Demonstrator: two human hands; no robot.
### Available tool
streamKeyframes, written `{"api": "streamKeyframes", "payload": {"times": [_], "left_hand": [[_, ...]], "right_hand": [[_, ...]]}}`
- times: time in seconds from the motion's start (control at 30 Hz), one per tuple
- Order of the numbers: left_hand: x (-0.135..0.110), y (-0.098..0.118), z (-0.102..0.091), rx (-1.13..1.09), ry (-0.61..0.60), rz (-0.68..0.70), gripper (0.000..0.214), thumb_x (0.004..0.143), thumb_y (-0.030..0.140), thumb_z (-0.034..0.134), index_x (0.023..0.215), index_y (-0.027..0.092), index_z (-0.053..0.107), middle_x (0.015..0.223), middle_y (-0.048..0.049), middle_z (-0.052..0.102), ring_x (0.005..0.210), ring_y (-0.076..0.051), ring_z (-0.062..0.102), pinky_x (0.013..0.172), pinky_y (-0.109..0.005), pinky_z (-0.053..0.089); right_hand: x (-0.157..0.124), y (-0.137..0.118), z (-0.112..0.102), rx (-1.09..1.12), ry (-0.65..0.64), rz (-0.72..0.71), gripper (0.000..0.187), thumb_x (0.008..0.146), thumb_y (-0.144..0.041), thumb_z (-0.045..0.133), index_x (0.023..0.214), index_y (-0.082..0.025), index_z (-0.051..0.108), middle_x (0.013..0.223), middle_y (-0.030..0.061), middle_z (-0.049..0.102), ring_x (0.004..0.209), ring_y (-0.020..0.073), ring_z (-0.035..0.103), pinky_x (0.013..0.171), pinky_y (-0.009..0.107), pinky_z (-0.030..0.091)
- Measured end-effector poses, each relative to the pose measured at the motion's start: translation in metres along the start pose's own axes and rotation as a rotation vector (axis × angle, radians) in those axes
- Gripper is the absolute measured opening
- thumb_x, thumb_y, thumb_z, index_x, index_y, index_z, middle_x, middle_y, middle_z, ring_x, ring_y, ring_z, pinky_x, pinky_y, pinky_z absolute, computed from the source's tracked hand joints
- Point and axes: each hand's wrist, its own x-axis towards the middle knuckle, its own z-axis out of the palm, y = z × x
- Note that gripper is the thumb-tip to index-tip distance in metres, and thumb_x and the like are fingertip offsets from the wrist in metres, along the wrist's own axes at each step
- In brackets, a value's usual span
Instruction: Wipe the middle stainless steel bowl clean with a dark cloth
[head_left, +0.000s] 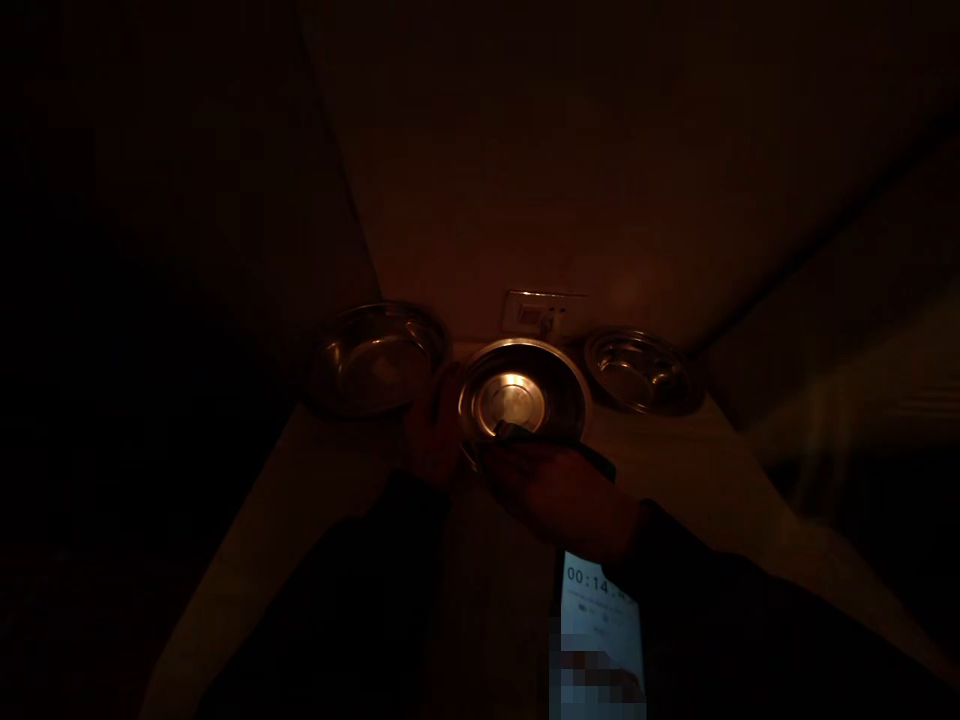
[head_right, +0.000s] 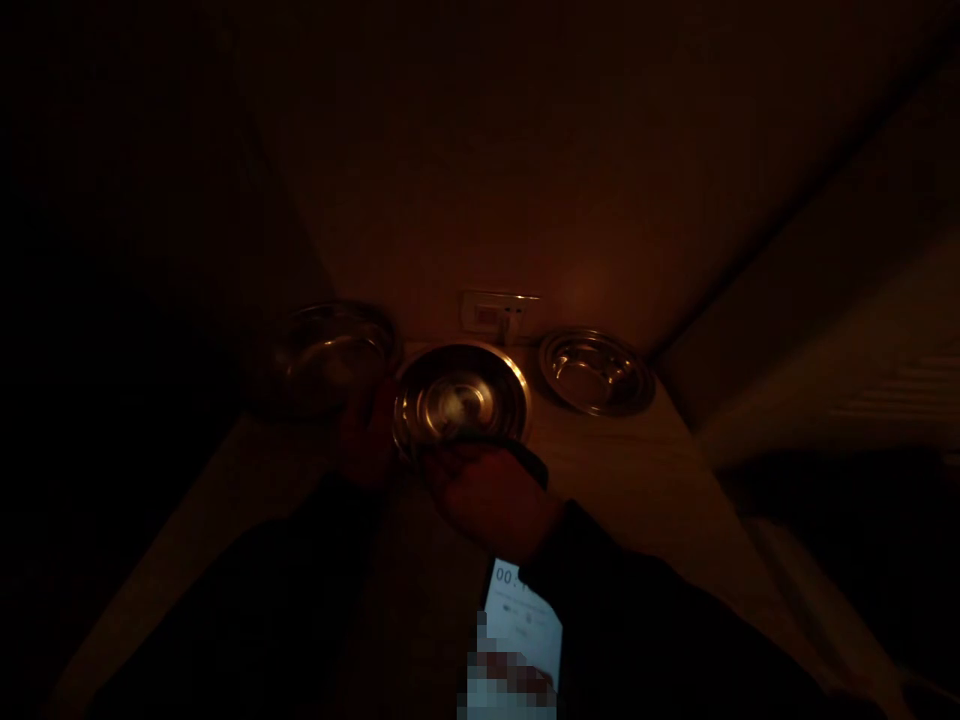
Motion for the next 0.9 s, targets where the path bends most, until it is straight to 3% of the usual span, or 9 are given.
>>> {"api": "streamKeyframes", "payload": {"times": [0.17,0.4,0.7,0.9], "left_hand": [[-0.002,-0.005,0.006,0.007,-0.068,-0.009,0.04,0.092,0.041,0.041,0.119,0.019,0.061,0.125,-0.0076,0.063,0.121,-0.022,0.054,0.105,-0.037,0.041],[-0.004,0.0,0.003,0.146,-0.018,0.129,0.037,0.09,0.038,0.044,0.117,0.019,0.062,0.12,-0.0083,0.066,0.113,-0.022,0.06,0.097,-0.036,0.048],[-0.01,-0.007,0.005,0.117,-0.085,0.306,0.038,0.093,0.034,0.042,0.125,0.02,0.056,0.125,-0.0068,0.064,0.118,-0.019,0.057,0.1,-0.034,0.047],[-0.01,-0.001,0.006,0.166,-0.068,0.302,0.037,0.094,0.035,0.039,0.12,0.02,0.06,0.118,-0.0063,0.068,0.111,-0.018,0.062,0.095,-0.031,0.05]], "right_hand": [[0.005,0.009,-0.003,0.155,0.014,0.084,0.02,0.094,-0.018,0.046,0.111,-0.014,0.056,0.101,0.0105,0.067,0.091,0.0184,0.063,0.078,0.029,0.05],[0.006,0.009,-0.001,0.195,0.009,0.066,0.019,0.093,-0.019,0.049,0.109,-0.017,0.06,0.106,0.0069,0.067,0.095,0.0184,0.062,0.081,0.03,0.049],[-0.032,0.028,-0.007,0.03,-0.03,-0.028,0.027,0.088,-0.01,0.052,0.112,-0.017,0.062,0.115,0.0082,0.066,0.106,0.0221,0.059,0.094,0.038,0.045],[-0.01,0.015,-0.003,0.142,-0.011,0.026,0.019,0.09,-0.015,0.051,0.106,-0.016,0.061,0.107,0.0084,0.068,0.106,0.0207,0.059,0.093,0.034,0.047]]}}
